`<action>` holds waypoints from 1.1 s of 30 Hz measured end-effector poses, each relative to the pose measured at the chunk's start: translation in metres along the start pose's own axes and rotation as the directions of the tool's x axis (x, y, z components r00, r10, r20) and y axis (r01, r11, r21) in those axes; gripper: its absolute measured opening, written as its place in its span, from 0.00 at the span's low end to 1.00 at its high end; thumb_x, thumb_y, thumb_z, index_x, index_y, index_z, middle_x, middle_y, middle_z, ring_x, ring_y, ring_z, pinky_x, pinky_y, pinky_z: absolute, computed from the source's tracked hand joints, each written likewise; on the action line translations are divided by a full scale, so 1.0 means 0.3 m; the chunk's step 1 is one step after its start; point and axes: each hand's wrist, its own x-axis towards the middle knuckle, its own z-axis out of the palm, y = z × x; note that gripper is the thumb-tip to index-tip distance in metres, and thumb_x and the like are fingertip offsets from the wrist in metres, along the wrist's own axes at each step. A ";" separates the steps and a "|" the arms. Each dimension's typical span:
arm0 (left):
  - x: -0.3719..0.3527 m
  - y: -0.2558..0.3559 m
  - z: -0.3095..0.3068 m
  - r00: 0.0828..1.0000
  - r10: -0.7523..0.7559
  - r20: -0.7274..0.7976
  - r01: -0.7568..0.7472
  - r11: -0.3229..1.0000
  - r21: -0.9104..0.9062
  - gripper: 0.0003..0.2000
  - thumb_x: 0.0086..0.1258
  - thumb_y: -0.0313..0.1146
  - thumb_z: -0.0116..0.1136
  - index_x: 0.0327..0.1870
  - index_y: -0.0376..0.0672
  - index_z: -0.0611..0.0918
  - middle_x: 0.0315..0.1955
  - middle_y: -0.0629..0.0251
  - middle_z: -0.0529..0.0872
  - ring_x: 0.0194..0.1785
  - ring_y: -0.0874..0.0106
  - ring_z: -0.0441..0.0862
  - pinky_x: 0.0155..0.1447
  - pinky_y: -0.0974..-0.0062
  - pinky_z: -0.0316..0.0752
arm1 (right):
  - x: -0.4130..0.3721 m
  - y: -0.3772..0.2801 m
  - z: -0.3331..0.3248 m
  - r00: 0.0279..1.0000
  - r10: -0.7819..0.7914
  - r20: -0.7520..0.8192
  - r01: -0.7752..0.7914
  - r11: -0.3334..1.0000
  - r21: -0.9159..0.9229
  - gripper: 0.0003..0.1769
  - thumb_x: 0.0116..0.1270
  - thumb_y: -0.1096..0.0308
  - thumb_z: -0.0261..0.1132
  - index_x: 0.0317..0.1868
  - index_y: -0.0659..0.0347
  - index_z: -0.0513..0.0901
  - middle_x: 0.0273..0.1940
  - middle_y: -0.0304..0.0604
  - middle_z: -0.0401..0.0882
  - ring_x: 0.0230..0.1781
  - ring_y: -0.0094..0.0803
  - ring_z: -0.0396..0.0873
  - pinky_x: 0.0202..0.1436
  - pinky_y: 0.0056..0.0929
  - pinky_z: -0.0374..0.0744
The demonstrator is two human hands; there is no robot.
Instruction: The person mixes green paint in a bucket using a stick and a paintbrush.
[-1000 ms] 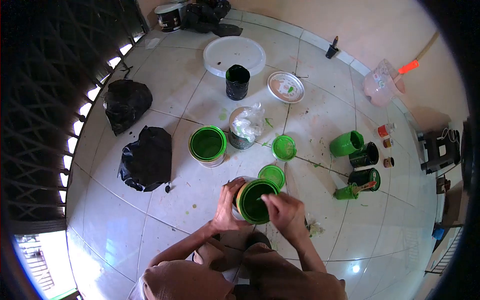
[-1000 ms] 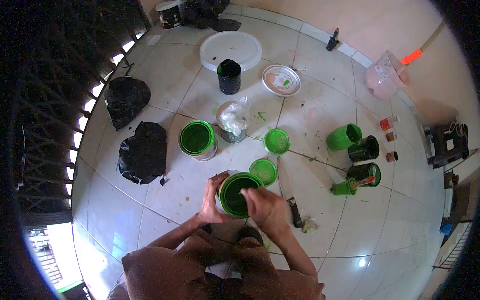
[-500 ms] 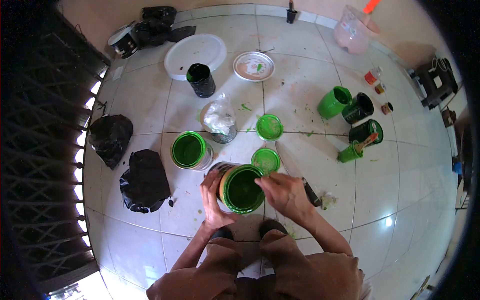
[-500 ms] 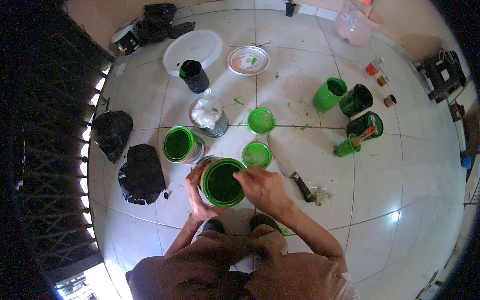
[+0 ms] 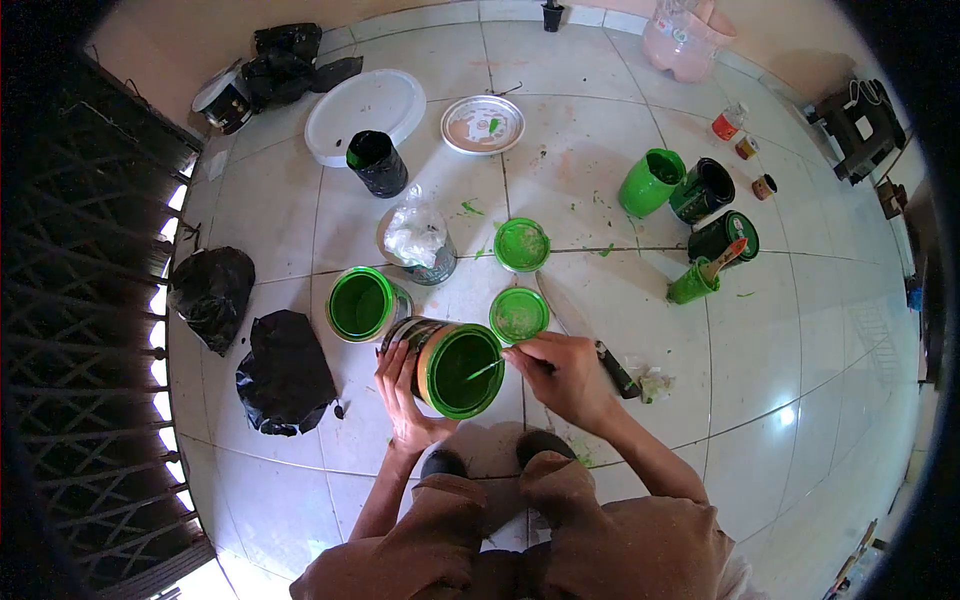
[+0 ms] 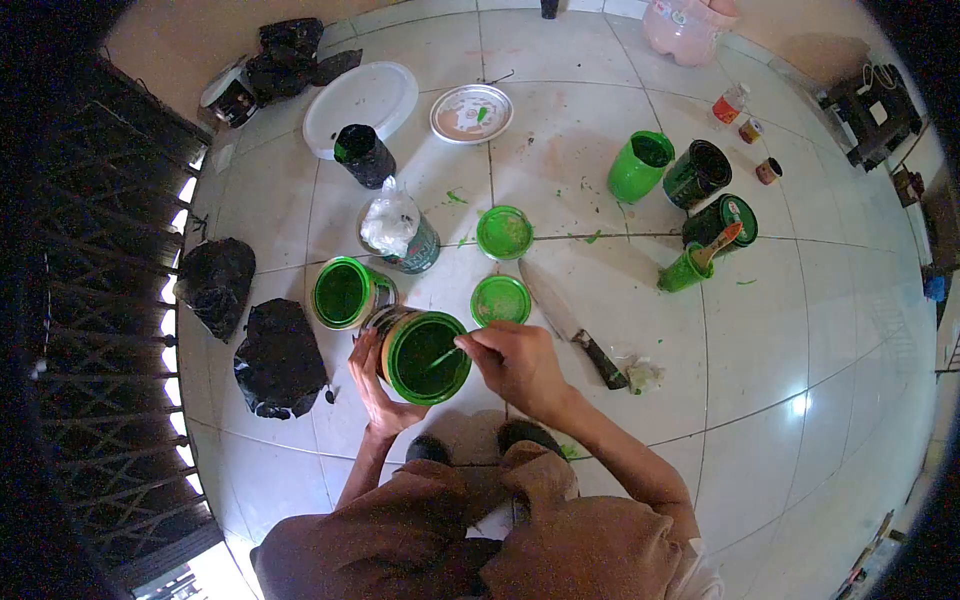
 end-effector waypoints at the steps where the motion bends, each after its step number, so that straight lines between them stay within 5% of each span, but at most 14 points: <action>1: -0.004 -0.005 0.002 1.000 -0.001 0.008 0.001 1.000 -0.010 0.45 0.42 0.40 0.75 0.64 0.33 0.66 0.62 0.45 0.70 0.65 0.46 0.67 0.71 0.46 0.57 | 0.008 0.023 -0.006 0.996 0.032 0.084 -0.032 0.999 0.003 0.11 0.63 0.69 0.68 0.27 0.67 0.78 0.19 0.48 0.70 0.16 0.36 0.66 0.21 0.31 0.66; 4: -0.014 -0.018 0.014 1.000 -0.007 0.024 0.008 0.999 -0.034 0.46 0.41 0.40 0.76 0.64 0.35 0.65 0.63 0.45 0.69 0.65 0.46 0.66 0.71 0.45 0.56 | 0.024 0.065 0.006 0.998 0.054 -0.020 -0.053 0.997 0.052 0.11 0.64 0.69 0.68 0.27 0.67 0.79 0.18 0.48 0.70 0.16 0.34 0.65 0.21 0.30 0.65; 7: -0.030 -0.023 0.021 0.999 -0.018 0.042 0.020 0.999 -0.042 0.47 0.40 0.40 0.76 0.65 0.36 0.65 0.63 0.46 0.68 0.66 0.46 0.66 0.71 0.44 0.56 | 0.034 0.073 -0.007 0.984 0.094 0.151 -0.088 0.995 -0.047 0.10 0.64 0.69 0.68 0.29 0.68 0.81 0.17 0.47 0.71 0.15 0.29 0.63 0.21 0.29 0.64; 10: -0.045 -0.032 0.037 0.999 -0.027 0.047 0.030 0.998 -0.059 0.47 0.39 0.40 0.77 0.65 0.36 0.65 0.63 0.46 0.68 0.66 0.46 0.65 0.71 0.44 0.55 | 0.041 0.110 0.002 0.981 0.166 0.096 -0.167 0.986 0.001 0.17 0.63 0.64 0.68 0.22 0.66 0.77 0.17 0.53 0.70 0.16 0.47 0.69 0.21 0.39 0.67; 13: -0.062 -0.046 0.053 0.998 -0.030 0.062 0.035 0.996 -0.081 0.48 0.39 0.40 0.77 0.65 0.36 0.64 0.63 0.46 0.68 0.66 0.47 0.65 0.71 0.45 0.55 | 0.044 0.120 0.011 0.979 0.183 0.088 -0.191 0.977 0.098 0.14 0.63 0.64 0.67 0.25 0.65 0.80 0.18 0.54 0.71 0.15 0.46 0.68 0.22 0.37 0.68; 16: -0.065 -0.042 0.060 0.996 -0.044 0.079 0.052 0.994 -0.094 0.48 0.40 0.39 0.77 0.65 0.35 0.64 0.63 0.46 0.68 0.66 0.47 0.65 0.71 0.46 0.56 | 0.038 0.170 0.005 0.966 0.192 0.172 -0.200 0.979 0.030 0.13 0.65 0.62 0.67 0.29 0.63 0.85 0.18 0.52 0.73 0.14 0.39 0.68 0.22 0.34 0.68; 19: -0.077 -0.049 0.077 0.994 -0.068 0.088 0.078 0.990 -0.117 0.48 0.40 0.38 0.77 0.65 0.34 0.63 0.62 0.47 0.68 0.66 0.48 0.65 0.70 0.49 0.57 | 0.015 0.306 0.027 0.909 0.346 0.232 -0.387 0.908 0.161 0.12 0.67 0.63 0.66 0.35 0.65 0.87 0.23 0.36 0.82 0.20 0.19 0.64 0.20 0.24 0.61; 22: -0.085 -0.060 0.083 0.991 -0.079 0.110 0.094 0.986 -0.136 0.48 0.40 0.38 0.77 0.66 0.34 0.63 0.62 0.47 0.68 0.66 0.49 0.65 0.69 0.51 0.59 | 0.010 0.369 0.028 0.837 0.464 0.290 -0.532 0.815 0.229 0.14 0.66 0.61 0.67 0.34 0.65 0.87 0.27 0.31 0.84 0.21 0.16 0.63 0.19 0.21 0.58; 25: -0.083 -0.065 0.090 0.991 -0.089 0.104 0.105 0.982 -0.160 0.48 0.40 0.37 0.78 0.66 0.34 0.63 0.62 0.47 0.68 0.65 0.49 0.66 0.68 0.51 0.59 | 0.017 0.396 0.031 0.695 0.619 0.365 -0.717 0.628 0.301 0.16 0.63 0.56 0.68 0.33 0.62 0.89 0.21 0.32 0.78 0.15 0.18 0.60 0.19 0.23 0.58; 33: -0.079 -0.058 0.112 0.988 -0.142 0.067 0.154 0.956 -0.249 0.51 0.38 0.35 0.79 0.66 0.34 0.61 0.60 0.46 0.69 0.64 0.50 0.67 0.68 0.53 0.62 | 0.016 0.395 0.026 0.628 0.652 0.424 -0.778 0.543 0.317 0.18 0.62 0.55 0.69 0.36 0.64 0.88 0.25 0.34 0.82 0.15 0.15 0.57 0.16 0.22 0.55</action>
